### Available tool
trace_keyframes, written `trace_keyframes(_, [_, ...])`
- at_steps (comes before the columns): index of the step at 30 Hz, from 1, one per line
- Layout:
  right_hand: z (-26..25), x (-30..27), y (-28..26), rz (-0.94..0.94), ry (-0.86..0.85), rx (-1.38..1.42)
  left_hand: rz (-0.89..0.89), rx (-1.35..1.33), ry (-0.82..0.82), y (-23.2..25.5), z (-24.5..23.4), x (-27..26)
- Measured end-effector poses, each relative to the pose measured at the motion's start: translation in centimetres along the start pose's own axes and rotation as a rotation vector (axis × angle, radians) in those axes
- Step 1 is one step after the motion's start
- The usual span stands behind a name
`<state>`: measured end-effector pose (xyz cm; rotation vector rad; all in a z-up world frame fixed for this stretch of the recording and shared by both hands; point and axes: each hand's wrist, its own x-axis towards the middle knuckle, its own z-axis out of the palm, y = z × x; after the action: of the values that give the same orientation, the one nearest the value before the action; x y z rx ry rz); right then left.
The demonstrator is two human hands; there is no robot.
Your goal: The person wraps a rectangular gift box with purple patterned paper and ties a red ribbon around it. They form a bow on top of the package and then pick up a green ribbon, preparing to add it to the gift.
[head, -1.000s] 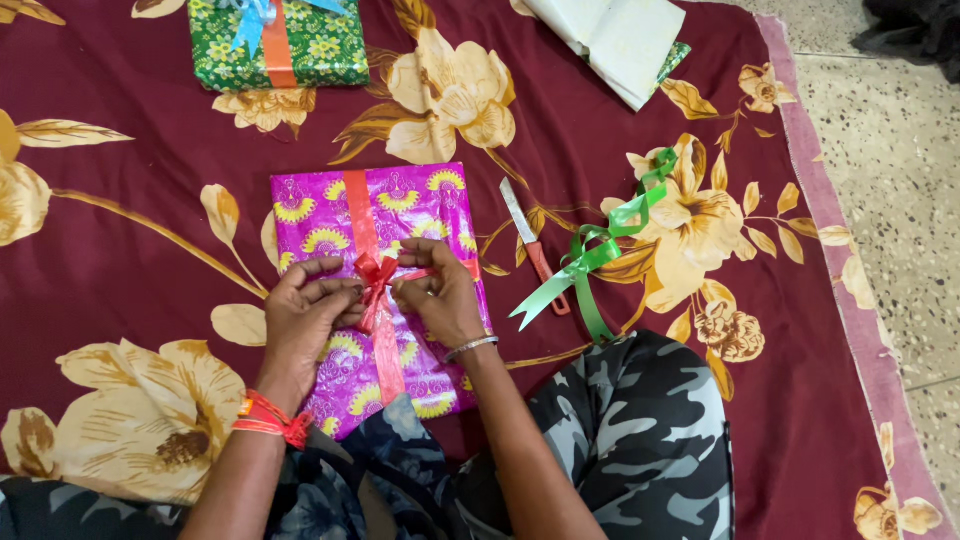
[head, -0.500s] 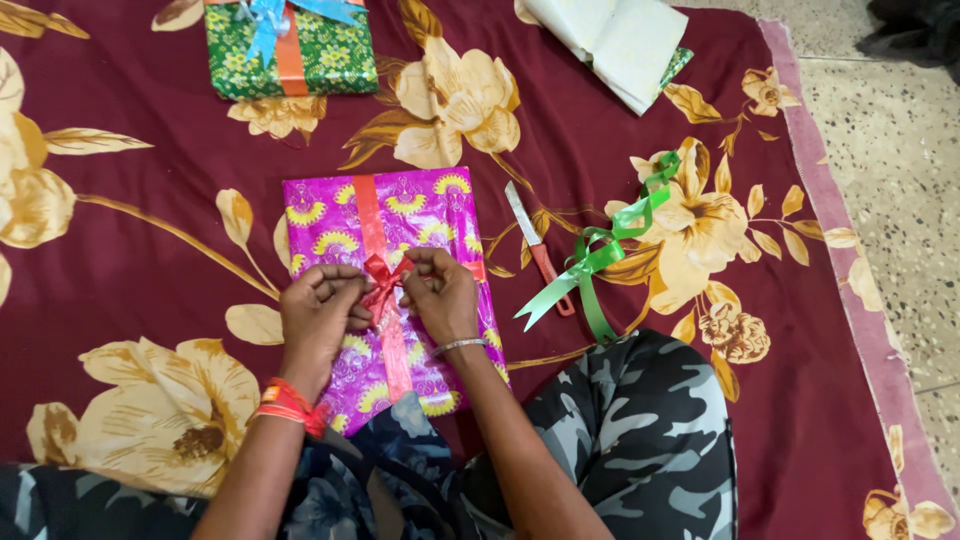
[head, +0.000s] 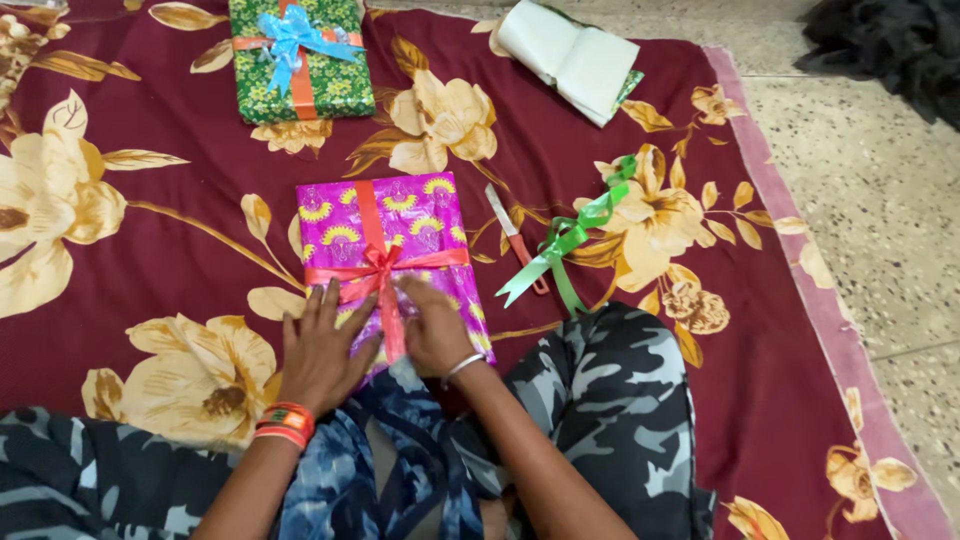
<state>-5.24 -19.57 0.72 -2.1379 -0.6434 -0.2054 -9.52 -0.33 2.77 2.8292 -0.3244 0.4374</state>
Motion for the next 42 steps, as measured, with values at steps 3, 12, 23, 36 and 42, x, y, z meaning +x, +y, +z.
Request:
trace_keyframes(3, [-0.7,-2.5,-1.6,-0.045,-0.155,-0.065,-0.026,0.016,-0.036,0.6,-0.3,-0.7])
trace_keyframes(12, [-6.7,-4.9,-0.3,0.365,-0.092,-0.209,-0.78,-1.234,-0.058,-6.2,2.3,-3.7])
trace_keyframes(23, [-5.5,-4.3,-1.9,0.752,-0.189,-0.344,-0.934,-1.263,-0.106,-6.3,2.0,-4.4])
trace_keyframes(36, [-5.9,-2.8,2.0,0.999,-0.114,0.058,-1.077,-1.402,-0.113,-6.9,1.1,-3.3])
trace_keyframes(42, [-7.2,-2.2,3.4,0.706,0.145,0.076,-1.025,-1.454,-0.24,-7.0,0.3,-2.7])
